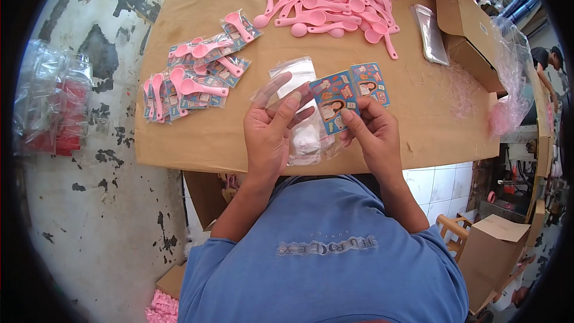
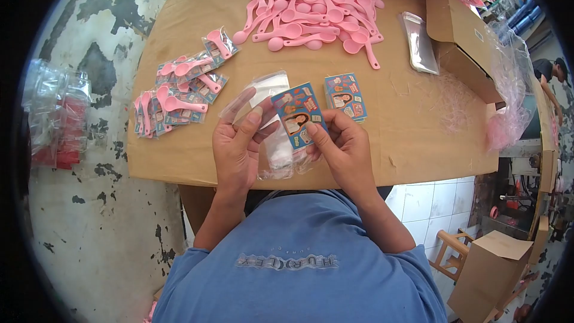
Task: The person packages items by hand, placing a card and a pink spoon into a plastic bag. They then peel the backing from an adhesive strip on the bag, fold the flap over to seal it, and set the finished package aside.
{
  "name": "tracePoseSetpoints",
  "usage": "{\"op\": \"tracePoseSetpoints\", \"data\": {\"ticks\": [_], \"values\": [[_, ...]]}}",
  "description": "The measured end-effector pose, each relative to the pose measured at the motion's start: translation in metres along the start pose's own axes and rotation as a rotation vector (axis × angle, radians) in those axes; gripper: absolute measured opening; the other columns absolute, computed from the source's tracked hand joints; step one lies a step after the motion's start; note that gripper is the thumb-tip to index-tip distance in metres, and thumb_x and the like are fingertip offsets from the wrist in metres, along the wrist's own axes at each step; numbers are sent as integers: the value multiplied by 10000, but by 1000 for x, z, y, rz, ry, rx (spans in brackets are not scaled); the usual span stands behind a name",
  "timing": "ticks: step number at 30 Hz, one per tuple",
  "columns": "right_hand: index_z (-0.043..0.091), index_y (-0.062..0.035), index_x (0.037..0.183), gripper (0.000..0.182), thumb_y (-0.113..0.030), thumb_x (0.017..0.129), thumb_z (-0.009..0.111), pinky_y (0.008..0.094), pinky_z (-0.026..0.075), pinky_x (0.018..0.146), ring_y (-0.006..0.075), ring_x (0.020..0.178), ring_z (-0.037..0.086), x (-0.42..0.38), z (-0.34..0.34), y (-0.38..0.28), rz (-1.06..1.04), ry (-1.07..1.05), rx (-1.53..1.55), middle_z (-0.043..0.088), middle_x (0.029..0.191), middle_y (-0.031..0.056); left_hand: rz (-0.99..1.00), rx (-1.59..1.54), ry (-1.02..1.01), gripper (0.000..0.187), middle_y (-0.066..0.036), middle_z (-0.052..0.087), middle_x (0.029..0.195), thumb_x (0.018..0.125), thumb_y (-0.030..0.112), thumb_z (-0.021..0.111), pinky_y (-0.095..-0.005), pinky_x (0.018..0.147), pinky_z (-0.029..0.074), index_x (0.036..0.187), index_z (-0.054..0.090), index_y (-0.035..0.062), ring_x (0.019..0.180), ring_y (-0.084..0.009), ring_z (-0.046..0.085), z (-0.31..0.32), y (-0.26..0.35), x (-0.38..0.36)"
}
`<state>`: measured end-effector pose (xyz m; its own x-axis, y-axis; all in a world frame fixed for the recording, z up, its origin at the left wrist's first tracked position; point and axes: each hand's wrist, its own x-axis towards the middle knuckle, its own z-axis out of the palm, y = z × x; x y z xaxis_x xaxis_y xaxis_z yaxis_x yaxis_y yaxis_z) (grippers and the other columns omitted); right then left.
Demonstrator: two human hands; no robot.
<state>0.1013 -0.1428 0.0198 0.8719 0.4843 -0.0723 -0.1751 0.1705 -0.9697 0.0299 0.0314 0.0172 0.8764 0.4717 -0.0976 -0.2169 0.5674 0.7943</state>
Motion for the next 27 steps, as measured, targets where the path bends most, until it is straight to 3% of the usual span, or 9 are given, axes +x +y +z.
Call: {"op": "tracePoseSetpoints", "data": {"ticks": [7,13,19,25,27], "values": [[680,25,1195,247,-157,1028,691,211,510,643,53,713,627,0,-14,-7,134,-219,-162,695,871,22,-7,32,-70,445,-229,716,1214,1015,60,663,-343,930,616,1420,518,-57,1080,-216,729,3,-7,-3],[620,21,1167,219,-96,1004,708,238,547,691,84,772,661,4,-23,7,47,-90,71,706,932,51,7,71,-84,407,-174,753,1126,1006,41,684,-304,888,600,1384,556,-40,1001,-164,735,13,-9,-5],[617,7,1125,188,-101,1004,712,240,548,690,73,786,654,3,-6,2,-25,-54,128,703,953,48,14,108,-104,319,-115,746,1147,1001,38,695,-290,892,586,1302,619,-35,984,-133,721,16,-25,-11],[659,2,1155,214,-150,1015,711,216,520,700,45,825,631,5,9,4,-34,-40,58,704,963,20,92,122,-106,378,-141,655,1374,1029,64,660,-309,1012,531,1385,595,-42,1184,-135,647,24,-27,-15],[668,2,1160,213,-142,1010,716,213,517,720,42,841,631,5,9,8,-7,-63,69,705,960,17,107,104,-119,428,-172,597,1450,1050,70,618,-338,1053,518,1458,531,-26,1256,-183,619,18,-25,-15]]}}
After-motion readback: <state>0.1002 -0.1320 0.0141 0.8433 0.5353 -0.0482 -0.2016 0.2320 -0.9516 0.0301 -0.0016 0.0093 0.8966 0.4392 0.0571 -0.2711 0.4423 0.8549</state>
